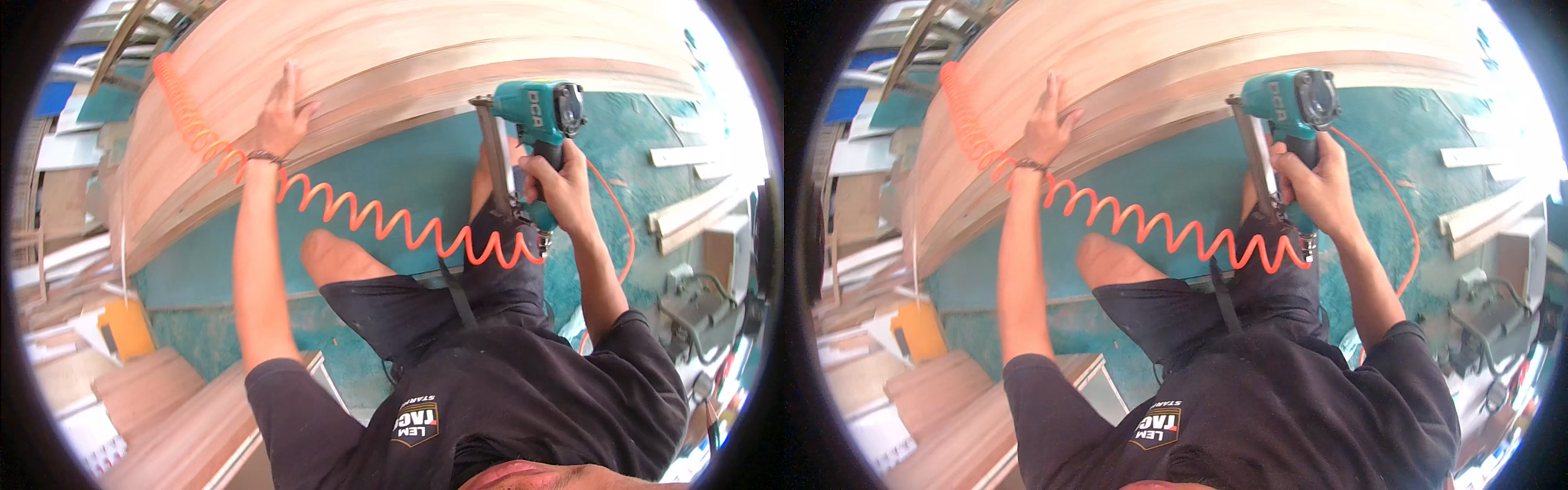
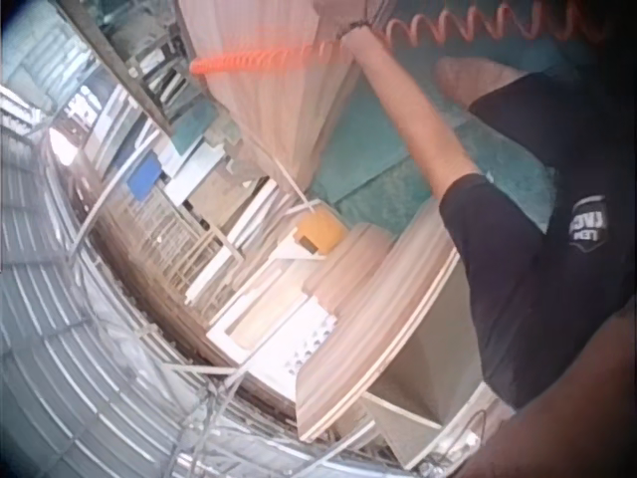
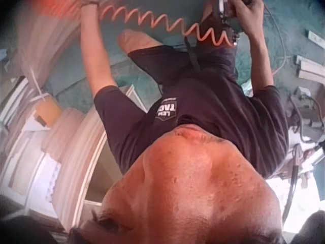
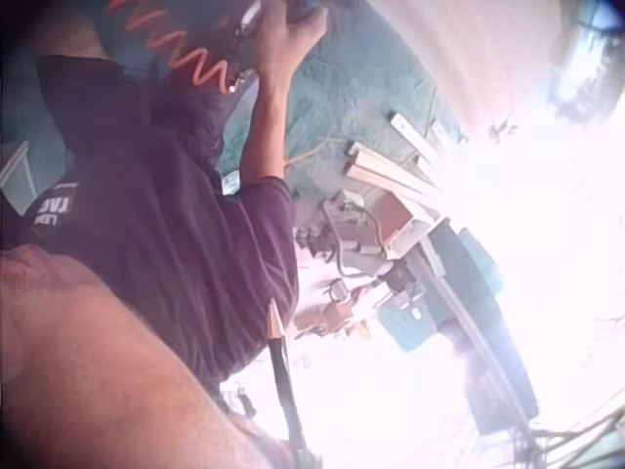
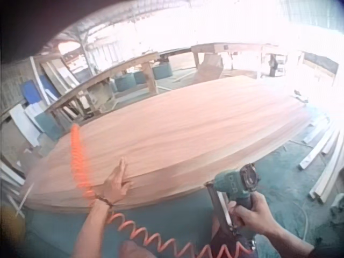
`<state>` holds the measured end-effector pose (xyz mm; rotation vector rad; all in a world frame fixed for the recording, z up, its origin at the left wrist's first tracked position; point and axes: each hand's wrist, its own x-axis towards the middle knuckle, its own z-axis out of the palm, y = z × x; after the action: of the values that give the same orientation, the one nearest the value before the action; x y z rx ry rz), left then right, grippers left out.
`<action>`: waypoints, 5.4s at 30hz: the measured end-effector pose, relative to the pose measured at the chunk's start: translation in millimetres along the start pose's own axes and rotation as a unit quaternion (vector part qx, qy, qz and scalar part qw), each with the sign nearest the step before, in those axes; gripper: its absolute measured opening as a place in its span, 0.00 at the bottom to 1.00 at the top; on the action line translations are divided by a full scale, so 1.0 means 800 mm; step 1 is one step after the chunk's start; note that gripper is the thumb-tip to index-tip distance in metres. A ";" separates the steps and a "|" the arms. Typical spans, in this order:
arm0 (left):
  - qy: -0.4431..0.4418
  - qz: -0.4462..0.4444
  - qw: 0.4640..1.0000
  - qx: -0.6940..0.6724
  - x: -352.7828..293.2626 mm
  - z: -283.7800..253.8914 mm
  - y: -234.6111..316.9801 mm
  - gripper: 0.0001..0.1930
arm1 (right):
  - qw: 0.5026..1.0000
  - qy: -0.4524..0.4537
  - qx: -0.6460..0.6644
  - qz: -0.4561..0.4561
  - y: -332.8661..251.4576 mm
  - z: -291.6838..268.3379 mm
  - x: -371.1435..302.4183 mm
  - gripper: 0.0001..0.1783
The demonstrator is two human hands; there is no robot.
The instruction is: The person uses a pneumatic nail gun to fasten wood panels together, marks measurements with a pencil, and moves pieces of wood in a workshop.
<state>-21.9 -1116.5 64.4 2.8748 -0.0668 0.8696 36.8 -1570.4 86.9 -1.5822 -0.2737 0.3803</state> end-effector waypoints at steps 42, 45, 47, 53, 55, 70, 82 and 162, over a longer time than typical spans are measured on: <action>0.073 0.122 0.986 0.083 0.142 0.142 0.171 0.23 | 0.930 -0.117 -0.317 0.147 -0.224 0.027 0.185 0.07; 0.074 0.122 0.986 0.084 0.141 0.143 0.174 0.23 | 0.924 -0.124 -0.328 0.154 -0.228 0.028 0.193 0.07; 0.073 0.125 0.985 0.093 0.141 0.143 0.175 0.23 | 0.917 -0.119 -0.345 0.162 -0.230 0.029 0.195 0.08; 0.072 0.120 0.984 0.111 0.140 0.145 0.175 0.22 | 0.892 -0.135 -0.402 0.156 -0.236 0.038 0.196 0.08; 0.062 0.123 0.985 0.100 0.140 0.145 0.170 0.23 | 0.886 -0.141 -0.414 0.153 -0.239 0.044 0.197 0.08; -0.057 0.000 0.992 0.113 0.023 0.013 0.010 0.28 | 0.872 -0.128 -0.443 0.162 -0.232 0.046 0.210 0.08; 0.073 0.027 0.989 0.128 0.002 0.025 0.005 0.24 | 0.896 -0.201 -0.385 0.098 -0.217 0.134 0.185 0.10; 0.044 -0.015 0.986 0.160 -0.092 -0.067 -0.135 0.35 | 0.777 -0.360 -0.516 0.016 -0.239 0.345 0.198 0.10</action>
<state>-103.8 -1002.2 54.5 3.1136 0.1372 1.0912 81.1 -1244.8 260.2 -2.4546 -1.2161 0.9743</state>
